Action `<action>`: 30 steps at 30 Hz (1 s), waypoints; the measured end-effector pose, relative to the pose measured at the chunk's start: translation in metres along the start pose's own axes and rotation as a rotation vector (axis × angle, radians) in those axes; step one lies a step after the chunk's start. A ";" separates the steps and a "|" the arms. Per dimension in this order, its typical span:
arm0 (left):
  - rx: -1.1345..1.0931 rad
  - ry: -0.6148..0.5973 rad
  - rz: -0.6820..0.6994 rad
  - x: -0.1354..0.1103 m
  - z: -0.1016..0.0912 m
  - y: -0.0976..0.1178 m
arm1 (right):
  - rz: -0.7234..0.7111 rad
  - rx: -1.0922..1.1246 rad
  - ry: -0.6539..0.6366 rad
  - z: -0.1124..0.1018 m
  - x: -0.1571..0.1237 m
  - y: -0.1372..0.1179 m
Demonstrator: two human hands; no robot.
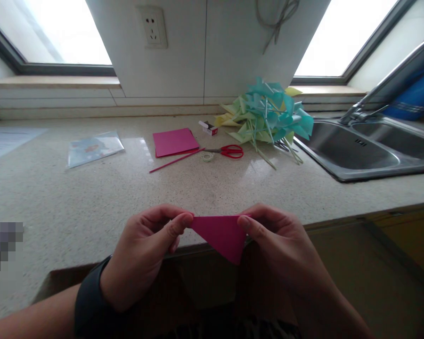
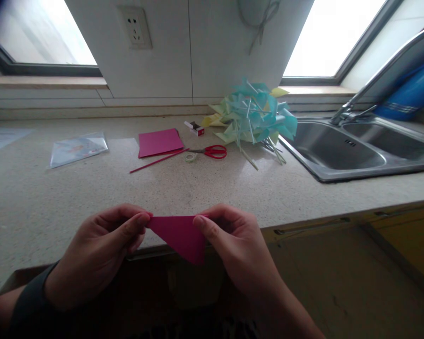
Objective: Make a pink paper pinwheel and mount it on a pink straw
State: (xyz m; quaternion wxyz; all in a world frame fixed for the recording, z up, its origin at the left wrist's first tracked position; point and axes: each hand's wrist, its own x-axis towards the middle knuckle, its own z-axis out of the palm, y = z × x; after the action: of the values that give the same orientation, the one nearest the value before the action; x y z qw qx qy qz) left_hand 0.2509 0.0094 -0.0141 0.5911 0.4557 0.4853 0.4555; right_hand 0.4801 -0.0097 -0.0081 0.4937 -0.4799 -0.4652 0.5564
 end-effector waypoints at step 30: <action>-0.129 0.098 0.005 0.009 0.005 0.006 | 0.027 -0.110 0.015 0.004 0.007 0.004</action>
State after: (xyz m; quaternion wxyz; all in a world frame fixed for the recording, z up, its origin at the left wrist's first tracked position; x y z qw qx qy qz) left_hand 0.2562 0.0191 -0.0088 0.5936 0.3948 0.4821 0.5093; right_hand 0.4750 -0.0034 -0.0118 0.4624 -0.5166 -0.4848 0.5331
